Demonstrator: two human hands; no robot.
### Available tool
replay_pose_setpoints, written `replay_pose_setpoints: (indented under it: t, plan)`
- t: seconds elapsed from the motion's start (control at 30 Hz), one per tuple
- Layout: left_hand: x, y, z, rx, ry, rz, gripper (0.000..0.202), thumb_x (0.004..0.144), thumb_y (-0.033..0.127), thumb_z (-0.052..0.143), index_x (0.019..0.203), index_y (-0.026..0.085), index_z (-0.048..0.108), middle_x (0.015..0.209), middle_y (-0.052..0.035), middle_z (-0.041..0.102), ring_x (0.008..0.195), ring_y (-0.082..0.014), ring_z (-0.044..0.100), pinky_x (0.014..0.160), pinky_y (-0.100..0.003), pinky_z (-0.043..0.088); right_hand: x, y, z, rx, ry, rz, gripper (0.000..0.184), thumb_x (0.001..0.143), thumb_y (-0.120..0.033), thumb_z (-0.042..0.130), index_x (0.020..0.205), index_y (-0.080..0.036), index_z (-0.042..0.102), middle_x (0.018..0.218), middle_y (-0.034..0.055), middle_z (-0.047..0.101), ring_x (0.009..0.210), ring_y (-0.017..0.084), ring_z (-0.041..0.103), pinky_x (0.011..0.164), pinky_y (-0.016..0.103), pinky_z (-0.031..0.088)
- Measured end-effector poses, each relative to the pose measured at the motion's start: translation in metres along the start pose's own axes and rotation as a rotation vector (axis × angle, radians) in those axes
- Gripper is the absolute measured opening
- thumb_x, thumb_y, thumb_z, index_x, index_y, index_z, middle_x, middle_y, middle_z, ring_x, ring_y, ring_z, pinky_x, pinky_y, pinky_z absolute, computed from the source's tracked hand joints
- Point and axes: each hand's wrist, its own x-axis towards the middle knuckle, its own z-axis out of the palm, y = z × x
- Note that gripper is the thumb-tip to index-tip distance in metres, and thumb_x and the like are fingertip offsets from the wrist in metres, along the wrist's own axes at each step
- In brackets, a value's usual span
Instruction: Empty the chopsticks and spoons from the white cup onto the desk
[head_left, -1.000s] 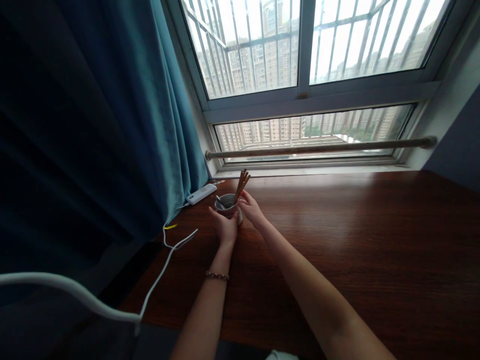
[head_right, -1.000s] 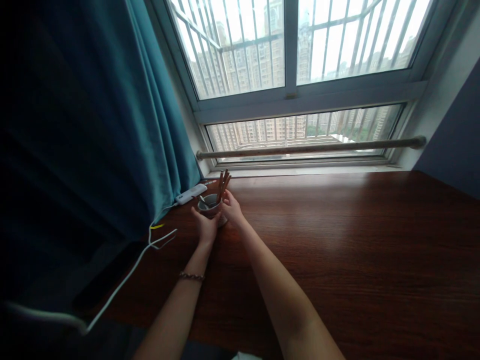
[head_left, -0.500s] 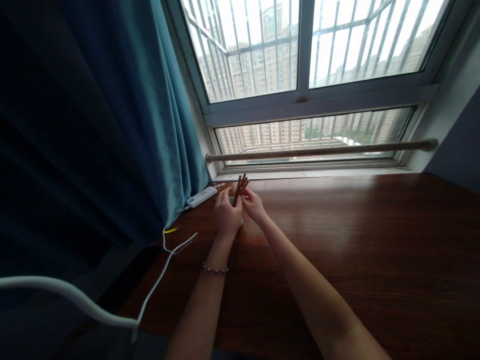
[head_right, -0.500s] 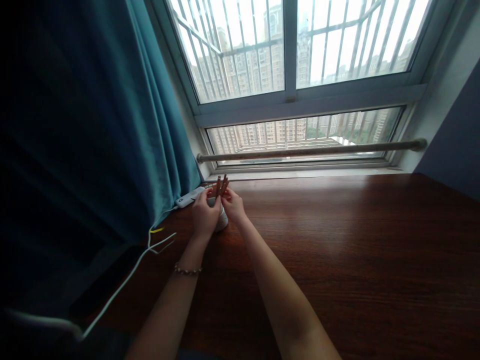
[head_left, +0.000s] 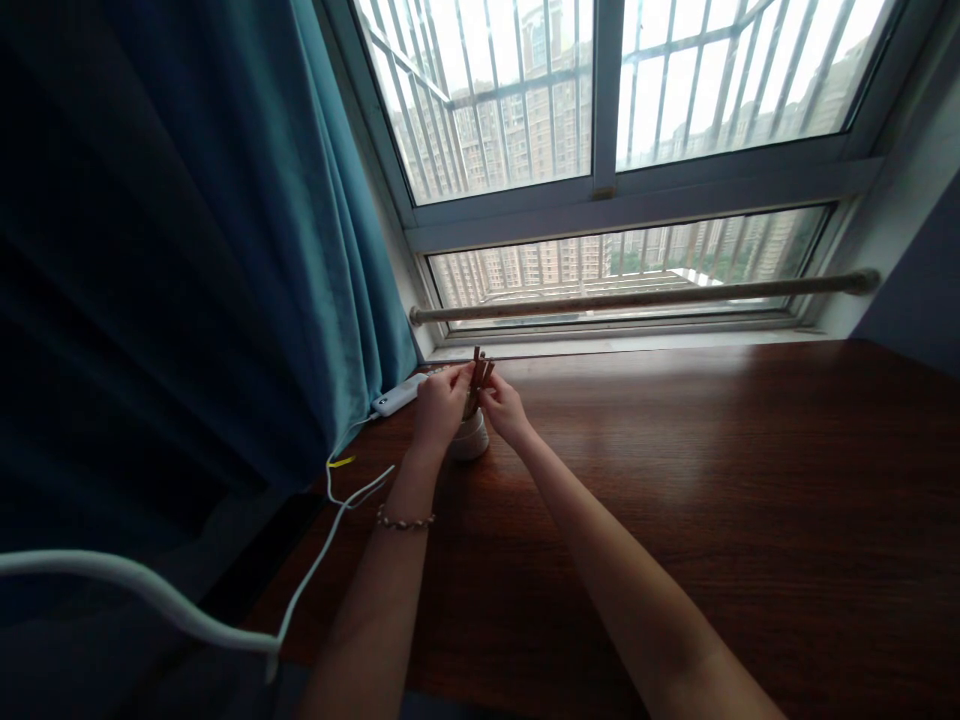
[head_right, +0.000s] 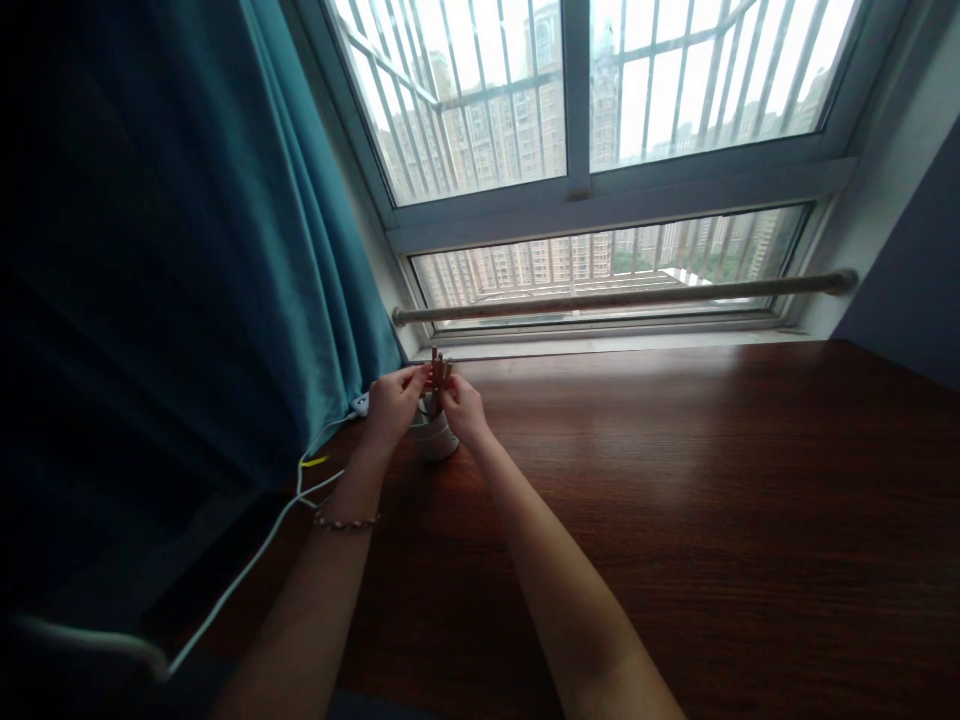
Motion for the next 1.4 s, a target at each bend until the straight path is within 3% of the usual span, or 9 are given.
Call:
replay_pose_setpoints:
  t: [0.2,0.37,0.5,0.63,0.8,0.93,1.07,1.23,1.4]
  plan:
    - [0.017,-0.012,-0.012,-0.095,-0.166,-0.011,0.024,0.077,0.028,0.051,0.088,0.016,0.068,0.081,-0.0021,0.068,0.076,-0.0192,0.062,0.067,-0.025,0.047,0.000,-0.010,-0.003,-0.027,-0.036,0.049,0.019,0.076,-0.010,0.055,0.094,-0.013,0.058,0.084,0.0010,0.062,0.061,0.012,0.057,0.055,0.019,0.045]
    - [0.020,-0.012,-0.024,-0.171,-0.368,0.051,0.029,0.074,0.026,0.055,0.098,0.015,0.065,0.094,-0.0041,0.067,0.088,-0.0207,0.060,0.078,-0.028,0.046,-0.001,-0.014,-0.003,-0.101,-0.059,0.078,0.023,0.073,-0.006,0.057,0.093,-0.015,0.060,0.084,-0.0002,0.062,0.065,0.013,0.057,0.059,0.020,0.047]
    - [0.020,-0.010,-0.029,-0.219,-0.421,0.036,0.032,0.071,0.027,0.058,0.100,0.015,0.065,0.098,-0.0048,0.066,0.091,-0.0209,0.060,0.083,-0.029,0.045,-0.001,-0.013,-0.003,-0.103,-0.061,0.069,0.023,0.074,-0.005,0.055,0.094,-0.015,0.061,0.083,-0.0002,0.062,0.063,0.013,0.057,0.059,0.020,0.048]
    - [0.023,-0.007,-0.029,-0.099,-0.336,0.008,0.026,0.070,0.026,0.061,0.093,0.016,0.068,0.088,-0.0040,0.068,0.083,-0.0207,0.062,0.075,-0.027,0.047,0.000,-0.011,-0.004,-0.066,-0.070,0.048,0.023,0.072,-0.003,0.055,0.092,-0.013,0.062,0.081,0.0001,0.063,0.063,0.013,0.058,0.059,0.020,0.048]
    - [0.026,-0.003,-0.026,-0.030,-0.248,0.084,0.022,0.071,0.028,0.061,0.089,0.018,0.069,0.083,-0.0022,0.069,0.077,-0.0191,0.063,0.065,-0.024,0.047,0.002,-0.013,-0.005,-0.074,-0.028,0.021,0.024,0.072,-0.001,0.056,0.092,-0.014,0.062,0.080,0.0006,0.063,0.065,0.016,0.060,0.061,0.023,0.049]
    - [0.027,0.006,-0.027,-0.024,-0.155,0.143,0.022,0.073,0.027,0.060,0.092,0.019,0.068,0.085,-0.0022,0.068,0.078,-0.0189,0.063,0.069,-0.025,0.047,0.006,-0.027,-0.007,-0.065,0.006,-0.037,0.024,0.074,-0.003,0.056,0.093,-0.016,0.062,0.084,0.0004,0.063,0.071,0.016,0.061,0.067,0.024,0.049]
    - [0.031,0.027,-0.034,-0.101,-0.039,0.176,0.024,0.074,0.030,0.060,0.092,0.018,0.068,0.089,-0.0030,0.068,0.081,-0.0195,0.063,0.075,-0.028,0.048,0.013,-0.056,-0.013,-0.080,0.042,-0.135,0.022,0.077,-0.005,0.055,0.094,-0.017,0.062,0.086,0.0005,0.062,0.072,0.015,0.060,0.068,0.023,0.049]
    - [0.036,0.077,-0.051,-0.233,0.067,0.244,0.022,0.076,0.030,0.059,0.093,0.019,0.068,0.088,-0.0017,0.068,0.081,-0.0178,0.062,0.075,-0.028,0.050,0.019,-0.114,-0.028,-0.117,0.114,-0.310,0.015,0.080,-0.011,0.057,0.093,-0.017,0.062,0.083,0.0007,0.059,0.073,0.014,0.057,0.069,0.024,0.048]
    - [0.037,0.128,-0.064,-0.314,0.121,0.267,0.020,0.076,0.028,0.061,0.092,0.018,0.068,0.088,-0.0004,0.067,0.085,-0.0186,0.062,0.077,-0.029,0.051,0.014,-0.170,-0.049,-0.142,0.136,-0.269,0.012,0.084,-0.021,0.053,0.090,-0.017,0.062,0.077,-0.0014,0.056,0.074,0.014,0.057,0.072,0.027,0.047]
